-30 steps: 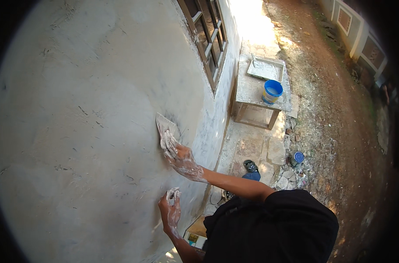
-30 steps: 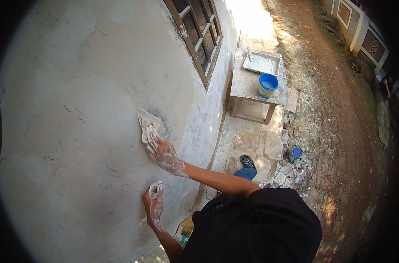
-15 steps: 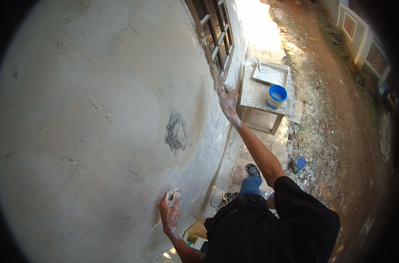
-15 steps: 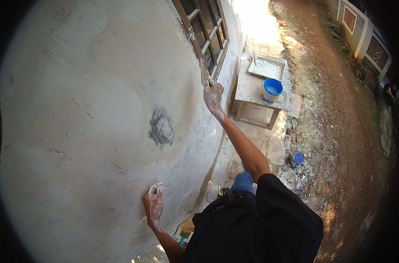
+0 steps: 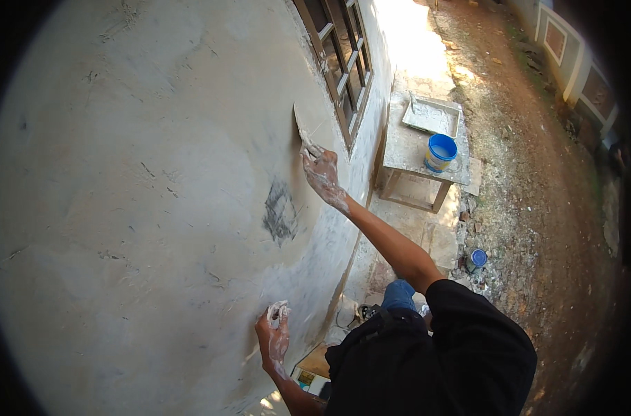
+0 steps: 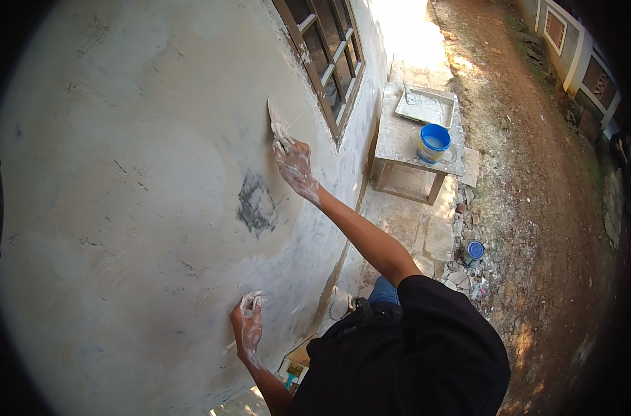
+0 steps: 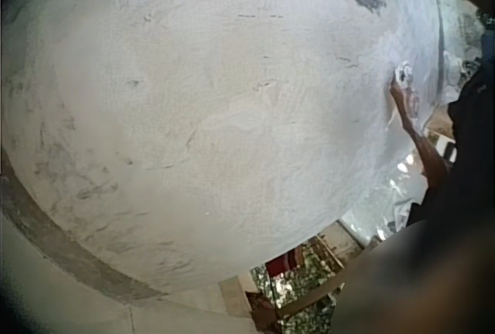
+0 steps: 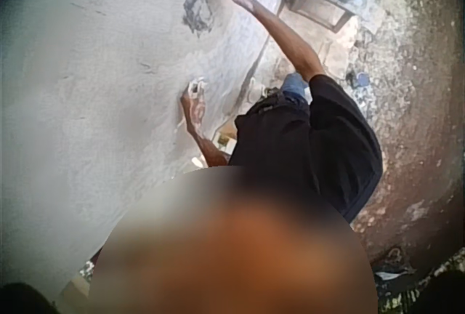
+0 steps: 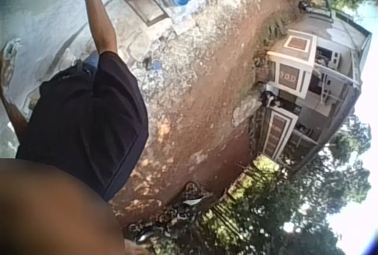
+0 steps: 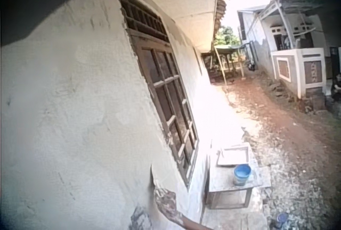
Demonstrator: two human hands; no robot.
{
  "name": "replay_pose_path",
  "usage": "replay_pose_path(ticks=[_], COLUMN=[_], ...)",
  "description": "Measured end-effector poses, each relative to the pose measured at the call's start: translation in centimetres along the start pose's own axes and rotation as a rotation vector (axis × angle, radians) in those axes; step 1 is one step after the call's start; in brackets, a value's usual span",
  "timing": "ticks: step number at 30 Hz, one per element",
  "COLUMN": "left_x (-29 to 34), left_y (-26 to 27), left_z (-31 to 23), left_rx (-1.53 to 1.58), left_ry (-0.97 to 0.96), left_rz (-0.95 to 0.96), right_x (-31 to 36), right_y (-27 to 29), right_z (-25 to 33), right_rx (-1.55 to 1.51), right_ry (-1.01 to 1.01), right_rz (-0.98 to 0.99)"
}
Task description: The person applies and smooths plaster onto an exterior wall using a putty knife.
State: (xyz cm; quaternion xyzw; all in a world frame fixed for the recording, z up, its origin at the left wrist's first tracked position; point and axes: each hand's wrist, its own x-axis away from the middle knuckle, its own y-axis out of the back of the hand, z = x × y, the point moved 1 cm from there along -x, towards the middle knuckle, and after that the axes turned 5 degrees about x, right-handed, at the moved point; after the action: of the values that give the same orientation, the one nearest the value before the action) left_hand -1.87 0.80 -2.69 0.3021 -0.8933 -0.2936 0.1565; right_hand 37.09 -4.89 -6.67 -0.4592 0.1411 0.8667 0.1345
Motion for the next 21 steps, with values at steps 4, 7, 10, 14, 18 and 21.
replay_pose_path(ticks=[4,7,10,14,18,21], left_x=[-0.1,-0.1,-0.2,0.2,0.2,0.5], left_y=[-0.1,-0.1,-0.3,-0.1,0.3,0.5], left_z=[-0.1,0.0,-0.1,-1.0,0.5,-0.2], left_rx=[-0.029,-0.030,-0.002,0.008,0.045,0.021], left_ry=[-0.032,-0.034,-0.036,-0.013,-0.004,-0.028], left_rz=[0.017,0.004,-0.003,-0.003,-0.023,-0.050], right_x=[2.8,6.2,9.8,11.8,10.8,4.8], right_y=[3.1,4.1,6.0,9.7,11.8,9.4], right_z=[9.0,12.0,13.7,15.7,11.3,1.9], right_rx=[-0.342,-0.361,-0.371,-0.480,-0.459,-0.312], right_ry=[-0.196,0.002,0.014,0.058,-0.333,-0.634], right_rz=[0.196,0.250,0.382,0.382,0.256,0.170])
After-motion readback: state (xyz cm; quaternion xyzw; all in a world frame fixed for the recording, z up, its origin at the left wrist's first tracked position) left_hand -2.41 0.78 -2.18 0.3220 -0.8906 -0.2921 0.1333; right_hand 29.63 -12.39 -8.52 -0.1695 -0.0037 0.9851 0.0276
